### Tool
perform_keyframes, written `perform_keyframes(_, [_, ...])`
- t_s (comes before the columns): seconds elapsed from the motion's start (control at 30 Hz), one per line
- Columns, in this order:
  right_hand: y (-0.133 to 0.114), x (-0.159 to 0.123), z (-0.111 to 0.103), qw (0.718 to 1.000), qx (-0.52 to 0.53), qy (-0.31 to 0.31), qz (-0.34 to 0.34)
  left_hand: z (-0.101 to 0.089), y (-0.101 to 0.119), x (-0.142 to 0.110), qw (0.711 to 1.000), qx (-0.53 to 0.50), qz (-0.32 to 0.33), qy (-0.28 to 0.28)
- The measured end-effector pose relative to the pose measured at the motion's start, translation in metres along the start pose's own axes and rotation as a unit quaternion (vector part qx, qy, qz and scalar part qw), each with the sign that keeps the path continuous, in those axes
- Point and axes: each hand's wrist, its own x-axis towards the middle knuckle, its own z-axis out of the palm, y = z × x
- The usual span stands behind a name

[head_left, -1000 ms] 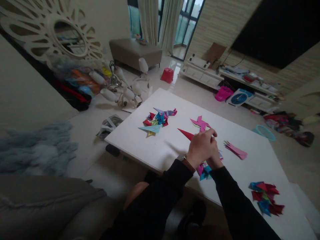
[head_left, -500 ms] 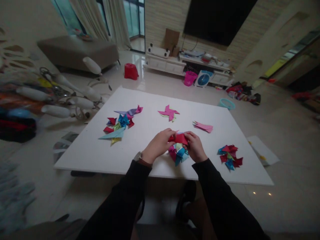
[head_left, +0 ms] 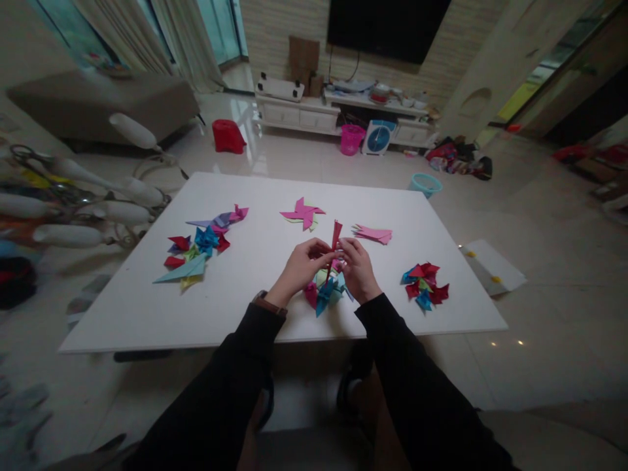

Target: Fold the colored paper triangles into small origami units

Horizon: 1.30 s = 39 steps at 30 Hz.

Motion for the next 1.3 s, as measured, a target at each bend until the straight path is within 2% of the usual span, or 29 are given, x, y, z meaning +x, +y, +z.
perform_keyframes(0.1, [0.001, -0.005, -0.003, 0.999, -0.034, 0.008, -0.031, 0.01, -0.003, 0.002, 0.998, -0.064, -0.023, 0.009])
perform_keyframes(0.27, [0.0, -0.004, -0.007, 0.999, -0.029, 0.03, -0.031, 0.018, -0.005, 0.004, 0.997, -0.076, -0.017, 0.014])
perform_keyframes(0.43, [0.001, 0.002, -0.006, 0.998, -0.006, 0.053, -0.037, 0.021, -0.006, 0.009, 0.993, -0.102, -0.025, 0.053])
perform_keyframes(0.57, [0.003, 0.004, -0.004, 0.998, 0.004, 0.057, -0.031, 0.02, -0.007, 0.011, 0.989, -0.126, -0.034, 0.076])
perform_keyframes(0.73, [0.01, 0.006, -0.003, 0.998, -0.015, 0.038, -0.057, 0.017, -0.006, 0.011, 0.989, -0.117, -0.039, 0.084])
perform_keyframes(0.93, [0.015, 0.009, -0.005, 0.993, -0.024, 0.09, -0.07, 0.015, -0.006, 0.01, 0.985, -0.118, -0.031, 0.122])
perform_keyframes(1.17, [0.015, 0.008, -0.003, 0.994, 0.004, 0.088, -0.063, 0.01, -0.005, 0.011, 0.979, -0.126, -0.012, 0.16])
perform_keyframes(1.3, [0.014, 0.008, -0.001, 0.993, 0.009, 0.101, -0.057, 0.009, -0.008, 0.014, 0.975, -0.134, -0.027, 0.174])
